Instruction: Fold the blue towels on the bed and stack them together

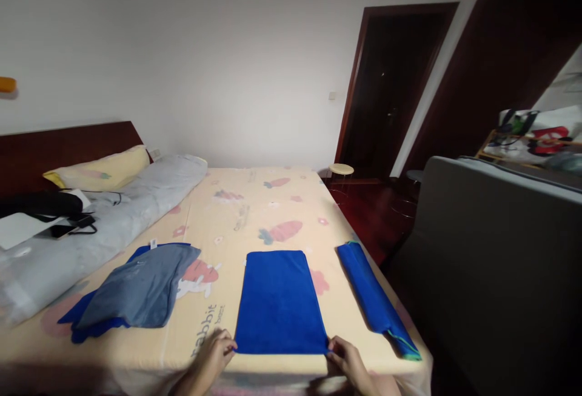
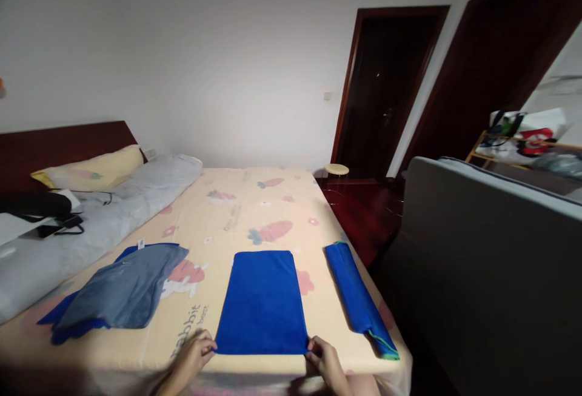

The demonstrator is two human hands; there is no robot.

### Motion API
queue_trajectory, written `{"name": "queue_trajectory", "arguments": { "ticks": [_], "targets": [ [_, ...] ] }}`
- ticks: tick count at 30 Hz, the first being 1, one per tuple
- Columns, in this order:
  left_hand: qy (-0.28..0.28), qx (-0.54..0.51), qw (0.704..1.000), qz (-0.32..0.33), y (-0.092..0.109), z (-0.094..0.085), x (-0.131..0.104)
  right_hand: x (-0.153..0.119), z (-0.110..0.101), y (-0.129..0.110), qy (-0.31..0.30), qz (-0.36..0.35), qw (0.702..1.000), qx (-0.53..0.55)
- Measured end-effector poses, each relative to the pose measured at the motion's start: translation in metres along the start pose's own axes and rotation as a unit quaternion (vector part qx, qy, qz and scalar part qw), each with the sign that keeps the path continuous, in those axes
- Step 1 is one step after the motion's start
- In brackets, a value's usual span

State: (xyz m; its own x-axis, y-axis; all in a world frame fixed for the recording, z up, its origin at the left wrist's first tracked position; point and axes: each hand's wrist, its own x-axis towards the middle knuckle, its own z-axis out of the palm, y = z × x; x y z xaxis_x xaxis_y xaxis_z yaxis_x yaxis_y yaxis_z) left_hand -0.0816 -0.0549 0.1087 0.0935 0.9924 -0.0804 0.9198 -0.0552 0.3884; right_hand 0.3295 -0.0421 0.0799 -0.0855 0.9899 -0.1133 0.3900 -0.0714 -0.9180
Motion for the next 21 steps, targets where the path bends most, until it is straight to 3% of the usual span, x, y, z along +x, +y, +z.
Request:
{"name": "queue_trajectory", "arguments": {
  "ticks": [4, 7, 9, 11, 14, 16, 18, 21],
  "targets": [
    [0.003, 0.004, 0.998, 0.055, 0.001, 0.001, -0.009, -0.004, -0.006, -0.002, -0.005, -0.01, 0.997, -0.081],
    [0.032, 0.043, 0.996, 0.073, 0.02, -0.001, -0.006, 0.003, 0.0, -0.014, 0.05, -0.045, 0.978, -0.195],
    [0.056, 0.051, 0.995, 0.07, 0.042, 0.002, 0.003, 0.012, 0.018, -0.026, 0.089, -0.084, 0.957, -0.262],
    [0.073, 0.048, 0.995, 0.058, 0.066, 0.014, 0.019, 0.021, 0.05, -0.038, 0.1, -0.129, 0.945, -0.284],
    [0.076, 0.045, 0.994, 0.065, 0.098, 0.047, 0.041, 0.031, 0.109, -0.043, 0.091, -0.202, 0.928, -0.3],
    [0.075, 0.055, 0.993, 0.069, 0.11, 0.07, 0.048, 0.034, 0.14, -0.034, 0.089, -0.229, 0.916, -0.317],
    [0.077, 0.074, 0.991, 0.075, 0.11, 0.088, 0.047, 0.033, 0.155, -0.018, 0.095, -0.263, 0.9, -0.335],
    [0.098, 0.104, 0.985, 0.099, 0.093, 0.098, 0.037, 0.027, 0.147, 0.008, 0.13, -0.302, 0.873, -0.36]
  ]
}}
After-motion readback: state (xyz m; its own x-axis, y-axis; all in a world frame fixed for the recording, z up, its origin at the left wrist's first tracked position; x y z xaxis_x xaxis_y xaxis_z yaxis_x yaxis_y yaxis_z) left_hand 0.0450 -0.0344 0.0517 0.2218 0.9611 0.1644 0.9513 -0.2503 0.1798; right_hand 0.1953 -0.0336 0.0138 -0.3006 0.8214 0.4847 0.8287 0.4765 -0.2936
